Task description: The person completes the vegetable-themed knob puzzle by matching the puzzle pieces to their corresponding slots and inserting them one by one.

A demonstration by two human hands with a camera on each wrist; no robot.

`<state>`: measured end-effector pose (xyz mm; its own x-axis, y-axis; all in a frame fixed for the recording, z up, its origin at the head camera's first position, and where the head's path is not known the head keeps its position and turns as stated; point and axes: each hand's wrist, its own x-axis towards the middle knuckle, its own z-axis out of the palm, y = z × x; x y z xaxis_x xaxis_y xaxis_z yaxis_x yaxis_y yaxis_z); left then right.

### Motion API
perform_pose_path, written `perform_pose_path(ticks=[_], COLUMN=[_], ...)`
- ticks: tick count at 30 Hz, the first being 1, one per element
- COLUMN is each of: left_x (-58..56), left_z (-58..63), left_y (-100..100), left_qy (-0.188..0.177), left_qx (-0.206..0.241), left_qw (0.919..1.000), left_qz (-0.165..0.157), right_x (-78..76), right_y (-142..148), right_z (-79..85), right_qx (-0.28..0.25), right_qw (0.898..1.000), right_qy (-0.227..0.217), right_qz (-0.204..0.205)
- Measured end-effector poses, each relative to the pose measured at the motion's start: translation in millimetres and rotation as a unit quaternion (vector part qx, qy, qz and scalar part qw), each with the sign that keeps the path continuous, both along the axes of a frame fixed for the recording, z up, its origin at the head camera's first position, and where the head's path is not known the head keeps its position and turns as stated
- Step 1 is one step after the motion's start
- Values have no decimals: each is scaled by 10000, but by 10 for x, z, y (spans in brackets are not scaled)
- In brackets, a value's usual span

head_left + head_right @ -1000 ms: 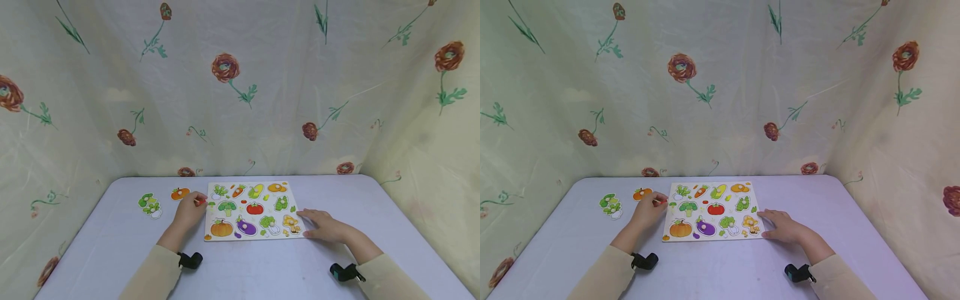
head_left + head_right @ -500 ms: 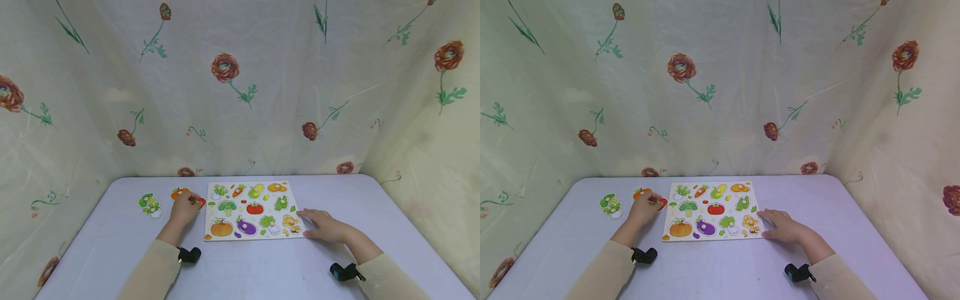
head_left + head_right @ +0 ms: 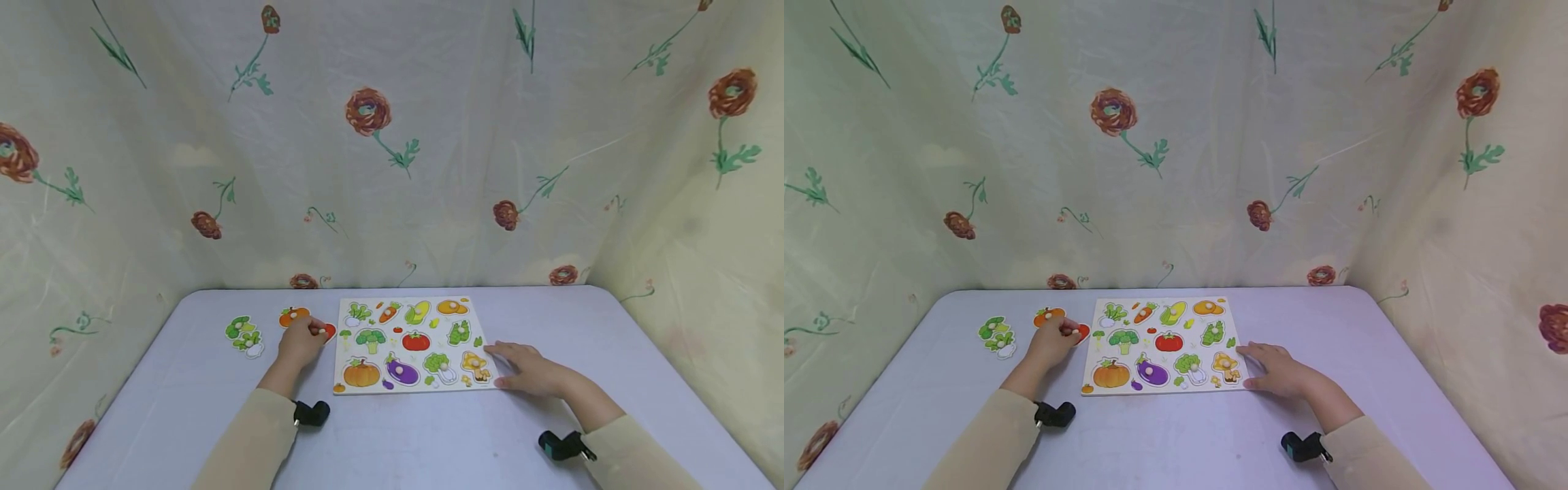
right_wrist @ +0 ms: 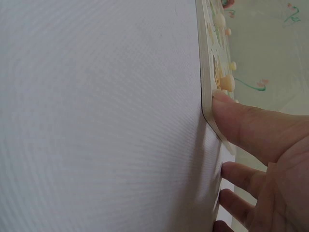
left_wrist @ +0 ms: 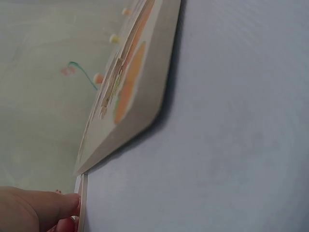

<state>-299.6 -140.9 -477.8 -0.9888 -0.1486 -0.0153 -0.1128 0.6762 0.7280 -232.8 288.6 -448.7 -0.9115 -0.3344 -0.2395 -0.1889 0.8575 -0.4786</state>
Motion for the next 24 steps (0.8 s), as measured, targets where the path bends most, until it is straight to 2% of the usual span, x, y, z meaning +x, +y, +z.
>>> perform_pose_path(ticks=[12, 24], left_x=[6, 27], left_z=[44, 32], left_y=[44, 44], left_qy=[-359, -296], left_qx=[-83, 41], left_qw=[9993, 9995], left_qz=[82, 104], right_x=[-2, 6], right_y=[6, 2], right_z=[-9, -10], right_qx=[-12, 28], right_qw=[10000, 10000], right_qy=[16, 50], right_qz=[9, 19])
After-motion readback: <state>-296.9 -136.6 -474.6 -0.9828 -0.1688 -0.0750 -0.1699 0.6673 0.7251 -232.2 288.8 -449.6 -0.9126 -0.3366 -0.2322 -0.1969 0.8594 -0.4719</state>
